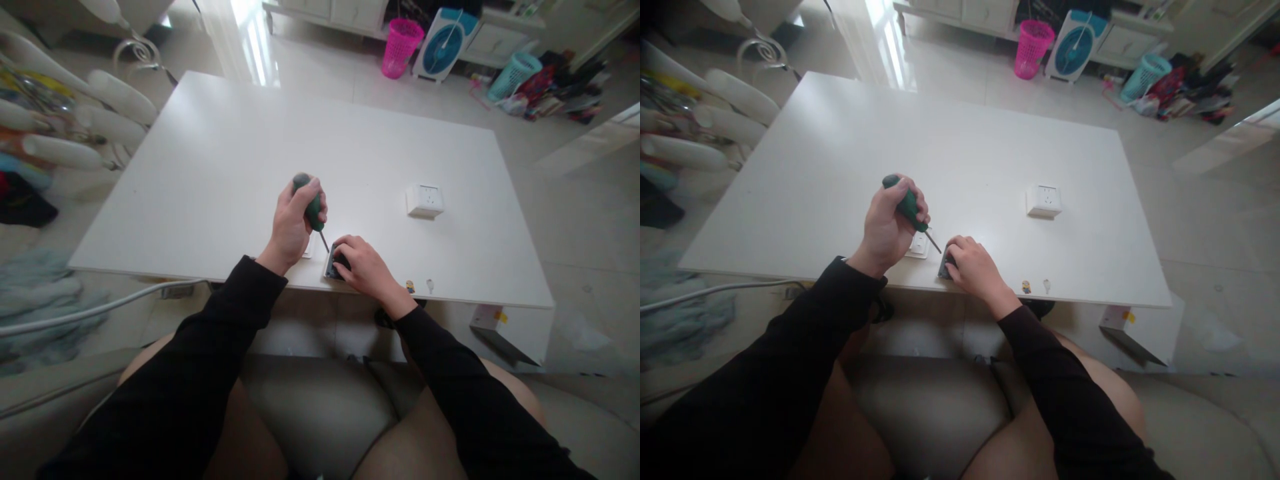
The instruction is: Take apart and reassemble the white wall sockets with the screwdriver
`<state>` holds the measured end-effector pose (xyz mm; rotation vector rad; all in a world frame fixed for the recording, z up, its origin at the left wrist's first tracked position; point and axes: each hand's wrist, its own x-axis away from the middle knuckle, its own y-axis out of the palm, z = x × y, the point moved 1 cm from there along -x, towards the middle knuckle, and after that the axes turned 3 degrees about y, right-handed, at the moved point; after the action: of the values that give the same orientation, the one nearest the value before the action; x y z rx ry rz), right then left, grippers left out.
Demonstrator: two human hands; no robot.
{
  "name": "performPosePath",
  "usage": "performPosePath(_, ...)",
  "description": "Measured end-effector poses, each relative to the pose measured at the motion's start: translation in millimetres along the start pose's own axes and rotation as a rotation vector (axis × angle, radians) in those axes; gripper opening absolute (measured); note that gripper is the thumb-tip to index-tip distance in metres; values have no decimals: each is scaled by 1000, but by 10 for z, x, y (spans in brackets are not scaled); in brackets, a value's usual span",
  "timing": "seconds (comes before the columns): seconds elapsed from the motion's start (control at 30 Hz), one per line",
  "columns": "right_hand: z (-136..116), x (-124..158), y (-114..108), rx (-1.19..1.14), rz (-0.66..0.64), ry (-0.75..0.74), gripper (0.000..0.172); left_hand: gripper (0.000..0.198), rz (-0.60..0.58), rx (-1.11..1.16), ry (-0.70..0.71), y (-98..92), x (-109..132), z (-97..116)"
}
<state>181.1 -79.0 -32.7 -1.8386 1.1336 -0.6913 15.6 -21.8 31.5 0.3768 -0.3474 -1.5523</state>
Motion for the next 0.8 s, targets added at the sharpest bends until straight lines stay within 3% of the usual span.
performPosePath(0.4,-210,-53,-45,158,-42,117,14,36,13,-35,-17,3,14,29)
performPosePath(0.63,-158,-54,-122,226,-126,76,16,31,18,-76,-38,12,25,33)
performPosePath(0.8,-114,-42,-135,220,-117,63,12,29,12,-72,-40,17,30,25)
